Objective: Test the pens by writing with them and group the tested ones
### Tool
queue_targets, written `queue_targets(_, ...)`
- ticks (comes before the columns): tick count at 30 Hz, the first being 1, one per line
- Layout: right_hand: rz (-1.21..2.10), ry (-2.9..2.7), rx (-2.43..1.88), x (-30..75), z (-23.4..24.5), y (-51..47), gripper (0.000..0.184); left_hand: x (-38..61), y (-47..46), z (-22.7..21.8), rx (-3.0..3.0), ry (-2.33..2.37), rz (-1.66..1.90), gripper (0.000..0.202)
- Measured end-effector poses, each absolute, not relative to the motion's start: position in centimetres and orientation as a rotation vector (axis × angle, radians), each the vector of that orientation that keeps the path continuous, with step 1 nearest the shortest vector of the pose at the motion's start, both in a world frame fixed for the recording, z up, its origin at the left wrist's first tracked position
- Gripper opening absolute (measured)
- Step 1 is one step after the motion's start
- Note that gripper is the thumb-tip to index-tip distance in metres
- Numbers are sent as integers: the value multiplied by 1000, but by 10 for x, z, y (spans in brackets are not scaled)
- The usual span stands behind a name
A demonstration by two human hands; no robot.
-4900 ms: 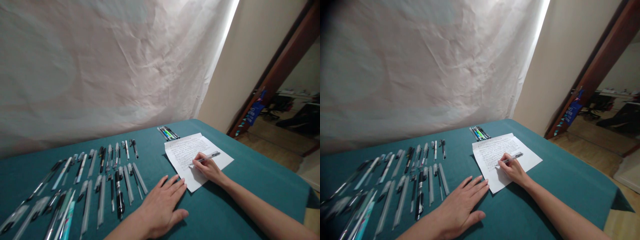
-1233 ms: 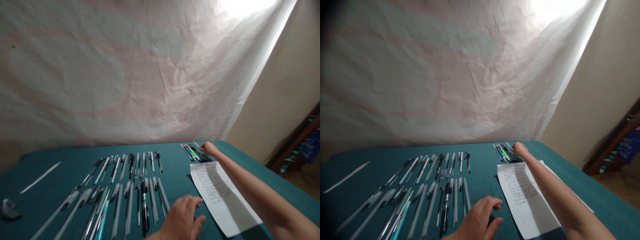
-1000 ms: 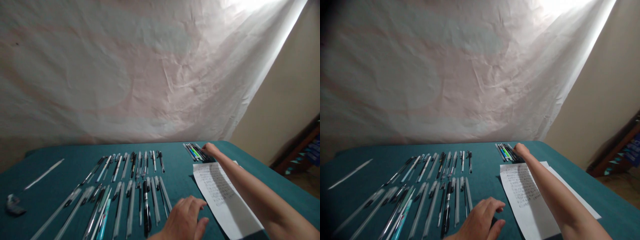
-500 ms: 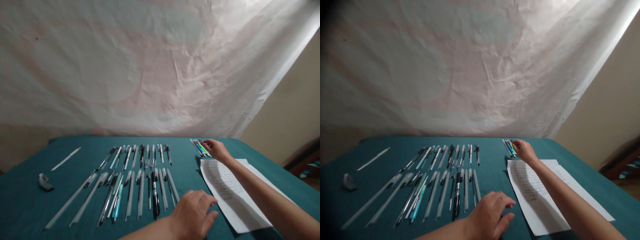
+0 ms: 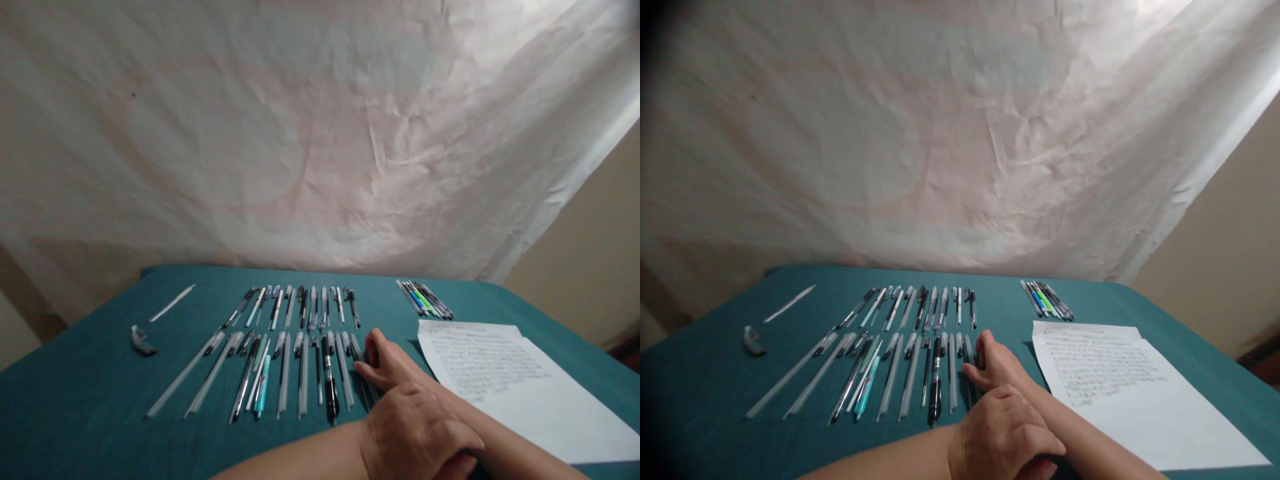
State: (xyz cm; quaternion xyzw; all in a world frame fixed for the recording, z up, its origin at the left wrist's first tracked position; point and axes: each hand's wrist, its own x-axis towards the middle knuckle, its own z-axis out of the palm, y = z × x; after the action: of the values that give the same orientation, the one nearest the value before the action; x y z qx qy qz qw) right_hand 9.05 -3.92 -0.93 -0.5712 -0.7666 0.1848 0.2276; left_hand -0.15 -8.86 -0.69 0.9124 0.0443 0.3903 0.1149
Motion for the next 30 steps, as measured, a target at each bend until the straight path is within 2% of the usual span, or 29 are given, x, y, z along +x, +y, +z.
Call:
queue_targets(9, 384, -2109, -1636, 114, -31, -35, 27, -8, -85, 8, 2577, 313, 1229, 18)
queue_targets(13, 422, -2175, -1845, 132, -29, -30, 20, -8, -84, 10, 2464, 357, 1243, 17)
queue_targets(16, 293, -2224, -1938, 137, -16, -36, 14, -7, -84, 11, 2341, 433, 1238, 15)
queue_targets(22, 242, -2325, -1875, 137, 3, -46, 10, 2, -78, 7, 1735, 706, 1173, 12)
queue_targets(26, 323, -2188, -1841, 138, 13, -40, 15, 8, -60, -4, 1255, 840, 1192, 20)
queue_targets(30, 265, -2118, -1760, 138, 25, -39, 22, 8, -46, -6, 1055, 886, 1163, 30)
